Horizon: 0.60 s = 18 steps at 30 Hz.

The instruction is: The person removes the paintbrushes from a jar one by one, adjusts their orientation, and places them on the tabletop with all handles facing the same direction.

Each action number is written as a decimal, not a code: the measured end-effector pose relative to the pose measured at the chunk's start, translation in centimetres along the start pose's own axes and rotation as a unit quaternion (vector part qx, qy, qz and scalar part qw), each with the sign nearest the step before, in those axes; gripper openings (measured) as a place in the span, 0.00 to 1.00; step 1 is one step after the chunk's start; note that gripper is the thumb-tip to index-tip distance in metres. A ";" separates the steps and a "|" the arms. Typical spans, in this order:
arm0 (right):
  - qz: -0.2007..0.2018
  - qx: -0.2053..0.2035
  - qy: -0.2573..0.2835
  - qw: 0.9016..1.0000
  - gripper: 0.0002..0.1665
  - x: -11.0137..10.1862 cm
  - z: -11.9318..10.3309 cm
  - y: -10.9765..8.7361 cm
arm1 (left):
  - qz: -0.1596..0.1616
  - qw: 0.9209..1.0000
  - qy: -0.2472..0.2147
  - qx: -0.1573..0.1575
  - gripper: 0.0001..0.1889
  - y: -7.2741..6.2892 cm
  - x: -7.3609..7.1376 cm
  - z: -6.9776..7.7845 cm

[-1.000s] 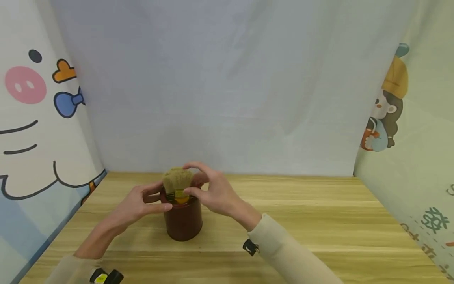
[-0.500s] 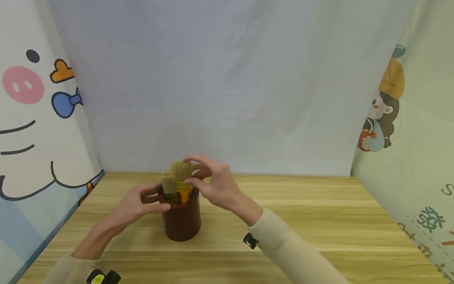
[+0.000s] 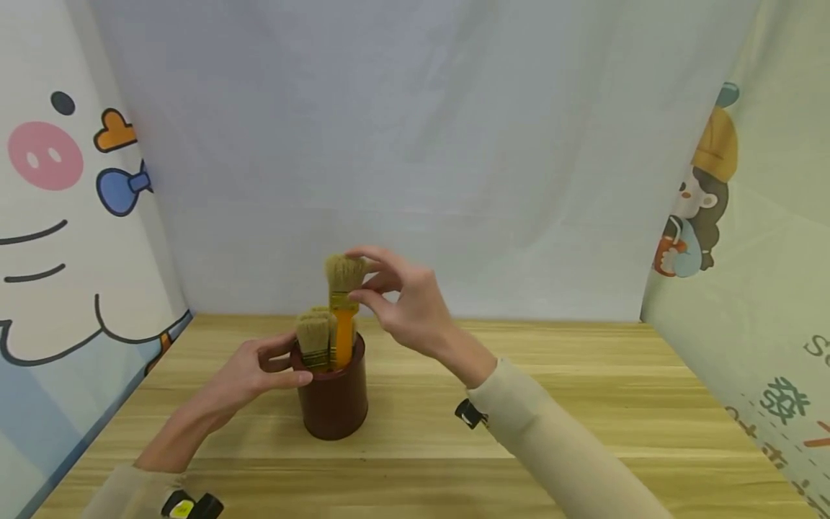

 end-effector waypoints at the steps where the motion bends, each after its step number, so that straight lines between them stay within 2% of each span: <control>1: 0.002 -0.004 -0.001 1.000 0.28 -0.3 -0.2 0.3 | 0.000 1.000 0.000 0.000 0.44 0.0 0.0 0.0; 9: 0.020 -0.015 -0.011 1.000 0.30 -3.0 -1.5 1.6 | 0.003 1.000 -0.001 -0.002 0.44 0.0 0.1 -0.1; 13: 0.018 -0.012 -0.018 1.000 0.30 -3.8 -1.8 1.6 | 0.002 1.000 -0.002 -0.002 0.44 -0.2 0.1 0.0; 18: 0.026 0.010 -0.024 0.999 0.31 -4.9 -1.2 1.1 | -0.002 1.000 -0.005 -0.001 0.44 -0.2 0.1 0.1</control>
Point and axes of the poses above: each hand's wrist, its own y-axis towards the middle knuckle, its own x-axis out of the palm, z = x × y, the point moved 9 cm from there along y, towards the middle knuckle, and after that the axes turned 1 degree about x, right-handed, at the moved point
